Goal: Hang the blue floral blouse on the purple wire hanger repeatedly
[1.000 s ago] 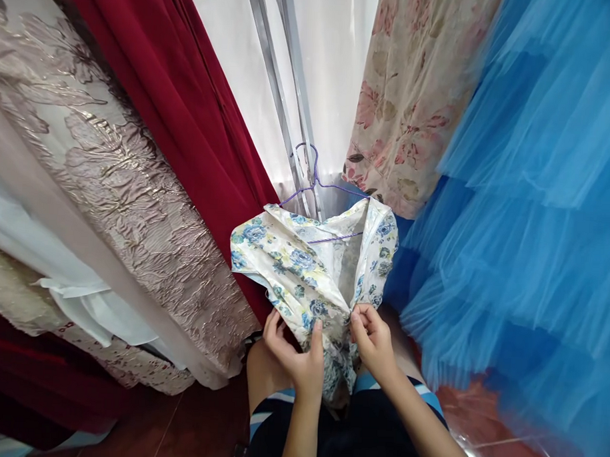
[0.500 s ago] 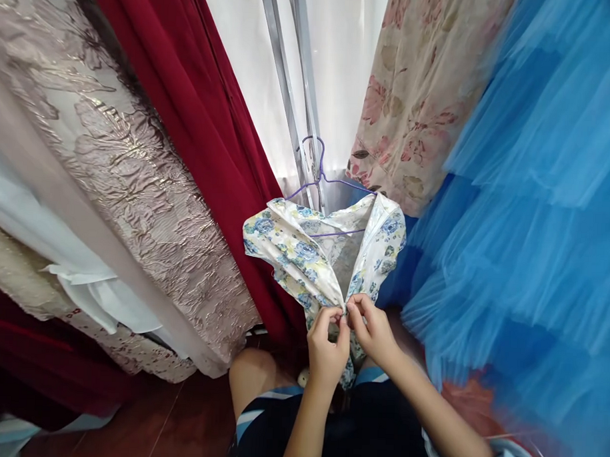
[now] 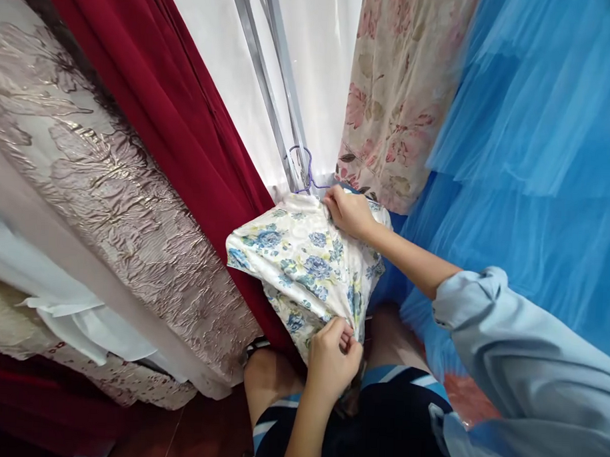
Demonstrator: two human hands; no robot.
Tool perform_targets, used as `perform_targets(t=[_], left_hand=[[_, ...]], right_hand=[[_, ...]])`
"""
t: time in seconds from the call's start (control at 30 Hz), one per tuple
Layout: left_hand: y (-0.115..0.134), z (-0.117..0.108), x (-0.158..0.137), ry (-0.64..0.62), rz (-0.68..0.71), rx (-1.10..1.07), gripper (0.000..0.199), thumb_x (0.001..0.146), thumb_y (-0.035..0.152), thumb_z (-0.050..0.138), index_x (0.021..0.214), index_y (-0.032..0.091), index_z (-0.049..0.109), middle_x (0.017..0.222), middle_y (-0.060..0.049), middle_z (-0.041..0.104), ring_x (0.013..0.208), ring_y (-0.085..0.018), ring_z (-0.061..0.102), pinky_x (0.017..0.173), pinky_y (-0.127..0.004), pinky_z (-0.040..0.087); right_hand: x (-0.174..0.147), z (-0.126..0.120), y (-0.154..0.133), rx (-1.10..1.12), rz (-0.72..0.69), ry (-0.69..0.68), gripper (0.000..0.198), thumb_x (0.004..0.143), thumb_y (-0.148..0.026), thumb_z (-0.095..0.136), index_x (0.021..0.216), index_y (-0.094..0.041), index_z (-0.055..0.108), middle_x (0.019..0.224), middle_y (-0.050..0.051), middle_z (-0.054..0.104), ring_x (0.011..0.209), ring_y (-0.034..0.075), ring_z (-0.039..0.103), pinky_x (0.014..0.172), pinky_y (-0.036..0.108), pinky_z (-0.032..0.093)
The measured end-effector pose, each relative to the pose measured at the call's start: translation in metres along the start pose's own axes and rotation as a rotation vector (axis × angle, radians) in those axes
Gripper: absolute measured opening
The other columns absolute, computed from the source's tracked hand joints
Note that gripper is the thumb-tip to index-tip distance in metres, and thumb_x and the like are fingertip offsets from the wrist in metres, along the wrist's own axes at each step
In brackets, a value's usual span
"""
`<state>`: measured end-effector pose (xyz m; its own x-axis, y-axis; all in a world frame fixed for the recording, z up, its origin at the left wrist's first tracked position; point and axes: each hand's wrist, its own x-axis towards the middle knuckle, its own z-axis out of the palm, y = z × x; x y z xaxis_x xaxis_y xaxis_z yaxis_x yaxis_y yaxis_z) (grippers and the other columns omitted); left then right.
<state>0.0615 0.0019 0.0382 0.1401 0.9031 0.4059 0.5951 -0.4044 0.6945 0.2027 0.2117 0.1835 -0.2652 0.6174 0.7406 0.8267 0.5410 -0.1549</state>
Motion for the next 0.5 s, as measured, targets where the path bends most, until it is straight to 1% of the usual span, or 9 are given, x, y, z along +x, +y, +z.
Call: perform_targets(t=[0.07,0.13,0.2,0.23,0.3,0.33,0.4,0.47,0.5], left_hand=[[-0.005,0.002,-0.003,-0.042,0.002,0.01,0.013,0.078,0.008,0.054,0.075,0.021,0.054,0.073,0.0,0.06,0.062,-0.013,0.059,0.062,-0.024,0.047],[-0.01,0.001,-0.002,-0.065,0.024,-0.006,0.012,0.085,0.011,0.053,0.083,0.021,0.06,0.082,-0.002,0.064,0.071,-0.015,0.063,0.069,-0.025,0.05],[-0.012,-0.007,0.01,-0.047,0.073,-0.027,0.014,0.092,0.016,0.052,0.092,0.021,0.065,0.09,-0.004,0.067,0.08,-0.016,0.065,0.075,-0.027,0.051],[-0.01,-0.014,0.02,-0.004,0.104,-0.036,0.014,0.094,0.019,0.052,0.096,0.021,0.066,0.093,-0.004,0.067,0.082,-0.016,0.065,0.077,-0.027,0.051],[-0.001,-0.032,0.05,0.13,0.159,-0.036,0.017,0.096,0.024,0.054,0.107,0.021,0.067,0.095,-0.005,0.068,0.081,-0.015,0.064,0.076,-0.026,0.051],[0.005,-0.044,0.069,0.203,0.185,-0.035,0.022,0.097,0.027,0.053,0.114,0.021,0.065,0.091,-0.005,0.067,0.077,-0.015,0.063,0.073,-0.026,0.051],[0.02,-0.066,0.11,0.271,0.237,-0.029,0.036,0.1,0.03,0.048,0.134,0.023,0.056,0.082,-0.002,0.065,0.072,-0.014,0.062,0.069,-0.025,0.049],[0.031,-0.085,0.149,0.267,0.298,0.046,0.043,0.101,0.032,0.048,0.143,0.023,0.049,0.077,0.0,0.064,0.067,-0.014,0.06,0.066,-0.025,0.047],[0.035,-0.092,0.165,0.242,0.324,0.1,0.037,0.101,0.032,0.048,0.136,0.023,0.056,0.074,0.0,0.064,0.064,-0.013,0.059,0.065,-0.025,0.045]], right_hand=[[0.008,-0.005,-0.002,0.013,0.001,0.024,0.029,0.104,-0.031,0.037,0.112,-0.01,0.055,0.092,0.009,0.072,0.08,0.023,0.066,0.068,0.025,0.036],[0.004,-0.008,-0.006,0.095,-0.009,0.064,0.023,0.102,-0.03,0.042,0.107,-0.012,0.056,0.089,0.009,0.071,0.076,0.022,0.064,0.066,0.025,0.036],[-0.006,-0.01,-0.012,0.283,0.021,0.118,0.017,0.1,-0.029,0.046,0.099,-0.016,0.056,0.08,0.006,0.07,0.068,0.019,0.062,0.064,0.026,0.037],[-0.013,-0.01,-0.015,0.427,0.06,0.139,0.015,0.099,-0.03,0.047,0.095,-0.018,0.055,0.073,0.003,0.067,0.063,0.017,0.06,0.063,0.026,0.038],[-0.025,-0.012,-0.025,0.766,0.182,0.134,0.02,0.098,-0.036,0.049,0.087,-0.021,0.052,0.06,-0.001,0.061,0.053,0.014,0.055,0.057,0.025,0.039],[-0.03,-0.013,-0.03,0.932,0.254,0.11,0.024,0.097,-0.041,0.051,0.083,-0.021,0.051,0.056,-0.003,0.058,0.048,0.013,0.052,0.053,0.024,0.039],[-0.038,-0.016,-0.041,1.191,0.391,0.05,0.031,0.092,-0.048,0.058,0.078,-0.021,0.052,0.05,-0.005,0.054,0.042,0.01,0.047,0.046,0.023,0.036],[-0.043,-0.019,-0.049,1.351,0.493,0.001,0.034,0.086,-0.05,0.065,0.076,-0.019,0.055,0.05,-0.005,0.054,0.04,0.009,0.044,0.043,0.022,0.033],[-0.045,-0.019,-0.051,1.406,0.534,-0.013,0.034,0.083,-0.05,0.068,0.076,-0.019,0.056,0.05,-0.005,0.054,0.04,0.008,0.043,0.042,0.021,0.032]])
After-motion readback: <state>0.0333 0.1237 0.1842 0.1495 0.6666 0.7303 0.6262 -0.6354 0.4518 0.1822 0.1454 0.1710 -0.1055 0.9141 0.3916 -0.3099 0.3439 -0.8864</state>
